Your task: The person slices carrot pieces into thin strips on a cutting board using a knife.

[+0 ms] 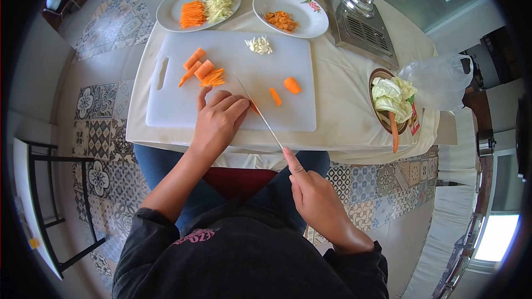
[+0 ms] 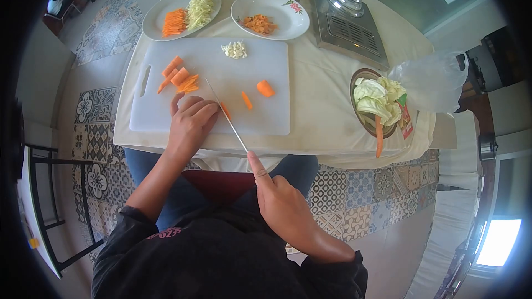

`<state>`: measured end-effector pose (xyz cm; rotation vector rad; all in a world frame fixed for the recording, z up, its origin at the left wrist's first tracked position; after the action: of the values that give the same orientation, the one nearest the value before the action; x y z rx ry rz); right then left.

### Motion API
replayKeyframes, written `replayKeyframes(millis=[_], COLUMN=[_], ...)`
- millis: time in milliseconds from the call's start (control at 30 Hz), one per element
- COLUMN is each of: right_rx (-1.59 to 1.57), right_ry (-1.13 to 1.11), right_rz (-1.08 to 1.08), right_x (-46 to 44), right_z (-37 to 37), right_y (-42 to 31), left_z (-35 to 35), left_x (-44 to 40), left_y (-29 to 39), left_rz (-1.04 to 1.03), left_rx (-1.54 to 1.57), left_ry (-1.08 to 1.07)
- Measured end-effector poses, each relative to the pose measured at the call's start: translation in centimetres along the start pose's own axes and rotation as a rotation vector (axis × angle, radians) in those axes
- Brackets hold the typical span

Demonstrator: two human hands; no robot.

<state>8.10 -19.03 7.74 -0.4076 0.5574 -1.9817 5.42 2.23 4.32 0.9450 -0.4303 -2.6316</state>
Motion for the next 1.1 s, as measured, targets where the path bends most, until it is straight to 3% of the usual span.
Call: replayKeyframes(millis=[300, 800, 1100], right_rx=[0.064, 0.080, -0.164], right_ry=[-0.145, 0.065, 0.161], right_rz=[-0.040, 0.024, -0.096], right_x=[-0.8, -0.2, 1.3], right_z=[0.8, -0.2, 1.9], right_y=[-0.7, 1.8, 2.0], left_z=[0.2, 0.2, -0.1], left_x=[0.0, 0.1, 0.0], left_y=[0.0, 0.0, -0.3], left_rz=[0.001, 0.054, 0.082], left_rx=[0.000, 0.030, 0.070], left_ry=[0.041, 0.066, -0.010])
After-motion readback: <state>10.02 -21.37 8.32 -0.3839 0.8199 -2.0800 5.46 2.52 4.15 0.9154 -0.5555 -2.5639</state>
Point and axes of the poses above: each hand's wrist, its own x-axis away from the middle knuckle, its own z-axis out of the back of the hand, y = z × x, the point moved 7 cm from there along -x, towards the middle knuckle, and after that the axes turned 7 degrees about z, right-handed, at the moved point
